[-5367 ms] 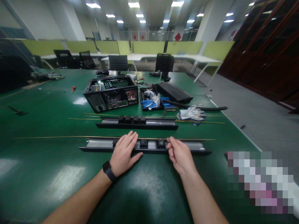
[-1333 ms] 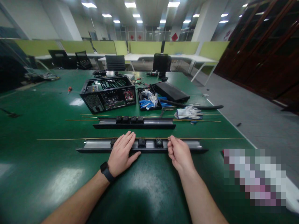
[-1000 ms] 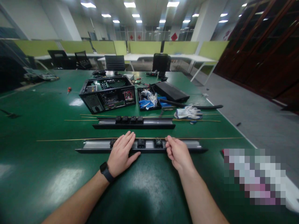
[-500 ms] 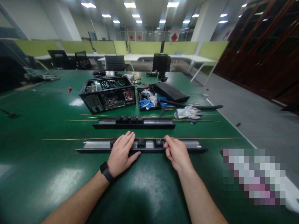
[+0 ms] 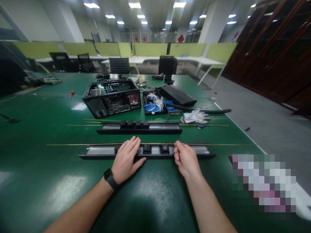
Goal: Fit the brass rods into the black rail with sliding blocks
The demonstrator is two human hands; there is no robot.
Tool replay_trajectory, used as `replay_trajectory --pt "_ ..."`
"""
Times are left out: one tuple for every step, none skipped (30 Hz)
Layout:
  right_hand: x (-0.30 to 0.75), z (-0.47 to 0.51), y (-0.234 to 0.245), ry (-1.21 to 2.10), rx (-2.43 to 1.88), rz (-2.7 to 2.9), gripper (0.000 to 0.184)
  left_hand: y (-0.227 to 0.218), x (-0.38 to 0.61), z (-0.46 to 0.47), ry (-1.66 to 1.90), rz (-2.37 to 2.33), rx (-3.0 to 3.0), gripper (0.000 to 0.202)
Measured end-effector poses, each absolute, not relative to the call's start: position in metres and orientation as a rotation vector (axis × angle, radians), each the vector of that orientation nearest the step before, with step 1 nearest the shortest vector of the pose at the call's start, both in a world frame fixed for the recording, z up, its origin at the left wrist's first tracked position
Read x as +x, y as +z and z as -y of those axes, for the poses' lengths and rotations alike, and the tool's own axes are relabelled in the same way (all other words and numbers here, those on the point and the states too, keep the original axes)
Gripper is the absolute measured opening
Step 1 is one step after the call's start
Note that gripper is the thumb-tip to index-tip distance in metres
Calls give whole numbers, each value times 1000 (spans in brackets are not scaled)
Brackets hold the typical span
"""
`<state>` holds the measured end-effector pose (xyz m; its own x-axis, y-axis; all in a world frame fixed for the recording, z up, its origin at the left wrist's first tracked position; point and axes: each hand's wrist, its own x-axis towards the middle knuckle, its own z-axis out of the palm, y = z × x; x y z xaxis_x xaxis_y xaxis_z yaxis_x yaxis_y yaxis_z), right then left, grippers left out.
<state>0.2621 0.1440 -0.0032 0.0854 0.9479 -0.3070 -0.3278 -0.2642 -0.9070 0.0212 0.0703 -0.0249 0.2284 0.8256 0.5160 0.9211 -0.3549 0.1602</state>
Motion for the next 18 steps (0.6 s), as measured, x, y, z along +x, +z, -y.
replay_trajectory --pt "262 -144 -4 1442 -1238 742 32 -24 21 -70 -797 1670 -2313 71" --pt "261 -144 -4 1439 -1252 771 34 -24 22 -70 -798 1673 -2311 71" --pt "260 -144 -5 1435 -1272 803 35 -23 22 -70 -796 1673 -2309 71" --pt "260 -144 -6 1434 -1294 833 36 -23 22 -70 -793 1674 -2307 71" --pt "259 -144 -6 1437 -1315 858 37 -23 22 -70 -789 1674 -2306 71" --pt "259 -144 -6 1443 -1329 875 37 -23 22 -70 -786 1673 -2306 71" --pt "259 -144 -6 1447 -1333 879 37 -23 22 -70 -782 1672 -2308 72" --pt "259 -144 -6 1454 -1327 873 37 -24 22 -70 -779 1673 -2311 72" --pt "260 -144 -6 1460 -1317 857 36 -24 22 -70 -779 1673 -2311 73" --pt "260 -144 -5 1464 -1302 833 36 -25 22 -70 -778 1672 -2313 73" --pt "261 -144 -5 1460 -1288 802 35 -25 21 -70 -779 1671 -2311 73" --pt "262 -145 -5 1450 -1277 770 34 -26 21 -71 -781 1673 -2306 72" --pt "263 -145 -5 1439 -1273 743 34 -26 21 -71 -782 1675 -2301 72" --pt "264 -145 -5 1425 -1271 724 34 -25 21 -71 -785 1676 -2297 72" --pt "265 -145 -6 1409 -1270 717 34 -25 21 -70 -788 1678 -2294 71" --pt "265 -145 -6 1396 -1270 722 34 -25 21 -70 -790 1680 -2293 71" --pt "266 -145 -7 1391 -1271 740 34 -25 21 -70 -791 1683 -2292 70" --pt "265 -144 -8 1392 -1275 767 35 -24 22 -70 -790 1685 -2293 70"
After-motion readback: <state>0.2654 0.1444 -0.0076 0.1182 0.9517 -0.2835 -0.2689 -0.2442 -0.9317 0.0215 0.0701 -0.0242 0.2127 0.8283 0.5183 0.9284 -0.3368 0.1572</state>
